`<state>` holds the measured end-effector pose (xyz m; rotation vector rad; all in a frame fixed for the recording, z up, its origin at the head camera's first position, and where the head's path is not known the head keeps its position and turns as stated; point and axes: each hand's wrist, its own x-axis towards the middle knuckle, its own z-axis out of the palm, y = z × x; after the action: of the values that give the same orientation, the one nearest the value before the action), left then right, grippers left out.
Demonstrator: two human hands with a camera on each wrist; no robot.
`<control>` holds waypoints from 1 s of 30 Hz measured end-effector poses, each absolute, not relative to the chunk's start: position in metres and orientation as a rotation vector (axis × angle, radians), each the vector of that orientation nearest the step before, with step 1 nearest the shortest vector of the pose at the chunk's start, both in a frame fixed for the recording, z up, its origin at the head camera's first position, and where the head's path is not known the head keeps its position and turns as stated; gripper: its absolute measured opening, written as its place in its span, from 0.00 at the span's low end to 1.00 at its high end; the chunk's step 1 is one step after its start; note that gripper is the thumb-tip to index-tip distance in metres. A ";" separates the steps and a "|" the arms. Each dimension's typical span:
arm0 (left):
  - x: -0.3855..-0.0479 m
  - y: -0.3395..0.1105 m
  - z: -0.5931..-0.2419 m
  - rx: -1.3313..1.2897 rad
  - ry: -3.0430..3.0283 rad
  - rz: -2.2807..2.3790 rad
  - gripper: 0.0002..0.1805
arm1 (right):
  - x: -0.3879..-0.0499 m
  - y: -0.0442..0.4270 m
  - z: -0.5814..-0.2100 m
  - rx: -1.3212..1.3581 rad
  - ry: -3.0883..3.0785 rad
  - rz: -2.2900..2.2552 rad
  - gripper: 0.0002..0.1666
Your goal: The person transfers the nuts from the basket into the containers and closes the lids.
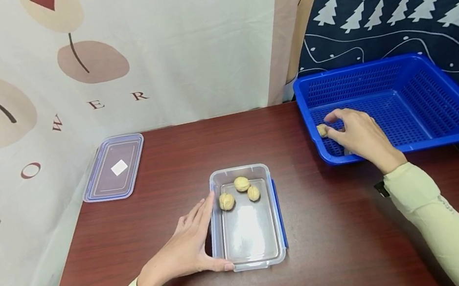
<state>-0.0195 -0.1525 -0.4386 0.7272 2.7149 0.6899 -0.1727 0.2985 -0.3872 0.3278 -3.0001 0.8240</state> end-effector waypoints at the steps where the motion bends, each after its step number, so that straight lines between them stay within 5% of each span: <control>1: -0.020 -0.152 -0.439 0.728 2.715 0.689 0.88 | -0.174 0.300 -0.387 0.329 -3.018 0.821 0.22; 30: -0.021 -0.152 -0.437 0.707 2.702 0.681 0.88 | -0.195 0.328 -0.386 0.345 -3.429 0.608 0.32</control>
<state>-0.0208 -0.1519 -0.4371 0.7066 2.7023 0.6807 -0.1949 0.3279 -0.3857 0.3445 -3.4287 0.6075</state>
